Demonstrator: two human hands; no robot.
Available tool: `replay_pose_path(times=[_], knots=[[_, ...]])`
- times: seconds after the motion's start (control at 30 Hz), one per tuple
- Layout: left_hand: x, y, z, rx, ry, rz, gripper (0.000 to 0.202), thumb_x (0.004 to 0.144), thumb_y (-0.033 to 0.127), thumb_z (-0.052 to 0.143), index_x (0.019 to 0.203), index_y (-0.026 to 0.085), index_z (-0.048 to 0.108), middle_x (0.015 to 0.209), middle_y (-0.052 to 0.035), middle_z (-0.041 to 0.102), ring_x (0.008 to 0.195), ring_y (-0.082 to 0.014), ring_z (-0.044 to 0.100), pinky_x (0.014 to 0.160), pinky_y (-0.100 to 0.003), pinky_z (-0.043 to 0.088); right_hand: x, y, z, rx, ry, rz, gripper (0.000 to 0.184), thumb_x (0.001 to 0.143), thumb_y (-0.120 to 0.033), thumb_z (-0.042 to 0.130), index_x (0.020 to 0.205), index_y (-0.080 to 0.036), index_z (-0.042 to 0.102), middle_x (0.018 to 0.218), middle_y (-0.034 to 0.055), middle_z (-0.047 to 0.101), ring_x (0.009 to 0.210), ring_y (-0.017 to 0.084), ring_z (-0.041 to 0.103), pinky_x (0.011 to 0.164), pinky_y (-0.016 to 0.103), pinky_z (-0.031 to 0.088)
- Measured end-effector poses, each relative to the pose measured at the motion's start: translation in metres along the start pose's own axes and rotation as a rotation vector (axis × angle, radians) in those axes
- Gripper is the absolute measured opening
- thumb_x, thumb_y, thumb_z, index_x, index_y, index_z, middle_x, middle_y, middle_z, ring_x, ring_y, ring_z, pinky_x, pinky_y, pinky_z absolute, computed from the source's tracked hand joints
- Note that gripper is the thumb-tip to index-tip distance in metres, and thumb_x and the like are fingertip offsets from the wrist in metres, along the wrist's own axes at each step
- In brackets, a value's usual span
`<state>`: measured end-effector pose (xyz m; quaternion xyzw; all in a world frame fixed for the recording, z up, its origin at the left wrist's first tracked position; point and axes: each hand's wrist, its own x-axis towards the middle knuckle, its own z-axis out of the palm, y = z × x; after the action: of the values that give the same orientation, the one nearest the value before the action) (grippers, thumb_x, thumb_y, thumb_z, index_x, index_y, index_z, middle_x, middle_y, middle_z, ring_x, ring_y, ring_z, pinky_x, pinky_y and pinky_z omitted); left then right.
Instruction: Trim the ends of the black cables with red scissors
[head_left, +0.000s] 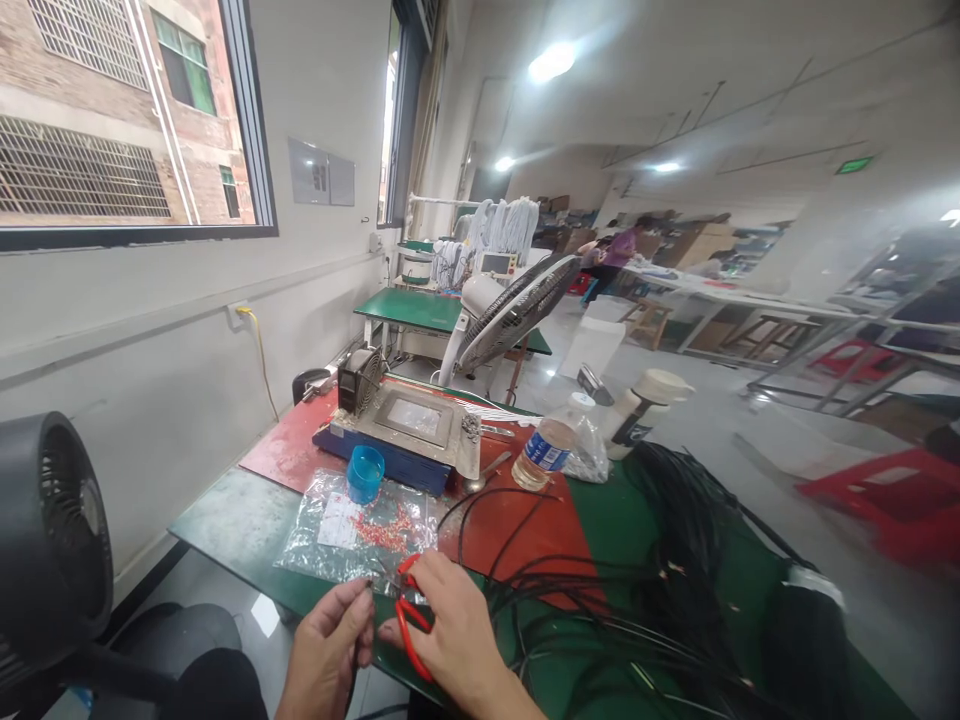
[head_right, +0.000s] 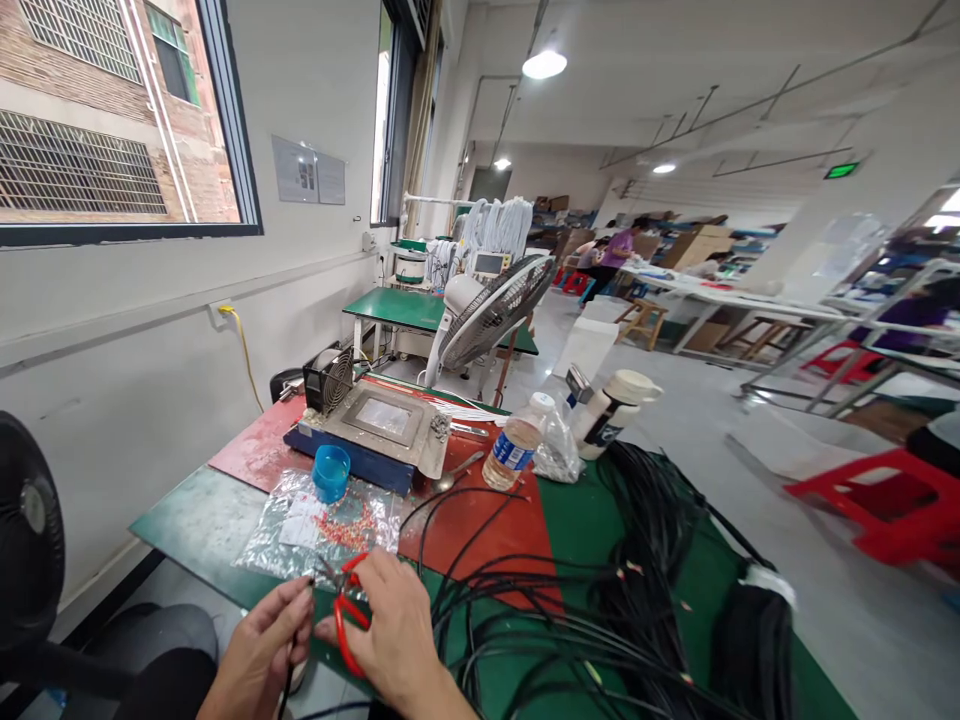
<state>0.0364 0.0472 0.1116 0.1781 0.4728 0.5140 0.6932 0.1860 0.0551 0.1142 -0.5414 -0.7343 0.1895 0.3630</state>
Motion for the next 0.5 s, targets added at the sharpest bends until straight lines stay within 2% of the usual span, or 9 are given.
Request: replay_pose_path(times=[0.07,0.17,0.37,0.5], knots=[[-0.002,0.003,0.000,-0.023,0.019,-0.010,0.032,0.050,0.033,0.082,0.075,0.016,0.071,0.054,0.0031,0.055,0.050,-0.0060,0.044,0.045,-0.017,0.036,-0.005,0.001,-0.005,-0.148,0.088,-0.126,0.026,0.076,-0.045,0.062,0.077,-0.019,0.058,0.075,0.0020,0.057,0.067,0.015,0.045,0.061,0.026,0.028],[-0.005,0.006,0.002,-0.036,0.027,-0.036,0.030,0.052,0.031,0.081,0.077,0.016,0.071,0.056,0.0023,0.056,0.051,-0.0062,0.045,0.045,-0.017,0.037,-0.010,0.004,-0.009,-0.285,0.166,-0.258,0.019,0.083,-0.038,0.055,0.078,-0.020,0.057,0.071,0.0004,0.055,0.065,0.015,0.042,0.060,0.027,0.024],[-0.008,0.006,0.006,-0.004,-0.021,-0.031,0.025,0.054,0.030,0.080,0.072,0.015,0.070,0.052,0.0023,0.055,0.049,-0.0065,0.044,0.044,-0.017,0.036,-0.006,0.009,-0.012,-0.492,0.184,-0.383,0.023,0.091,-0.031,0.045,0.073,-0.019,0.053,0.068,0.0002,0.054,0.062,0.015,0.038,0.058,0.029,0.019],[-0.009,0.005,0.006,0.038,-0.001,-0.012,0.029,0.052,0.032,0.081,0.072,0.014,0.070,0.048,0.0031,0.053,0.047,-0.0064,0.043,0.043,-0.018,0.036,-0.006,0.013,-0.009,-0.552,0.230,-0.436,0.033,0.095,-0.025,0.033,0.070,-0.019,0.053,0.063,0.0007,0.051,0.060,0.015,0.036,0.057,0.030,0.017]])
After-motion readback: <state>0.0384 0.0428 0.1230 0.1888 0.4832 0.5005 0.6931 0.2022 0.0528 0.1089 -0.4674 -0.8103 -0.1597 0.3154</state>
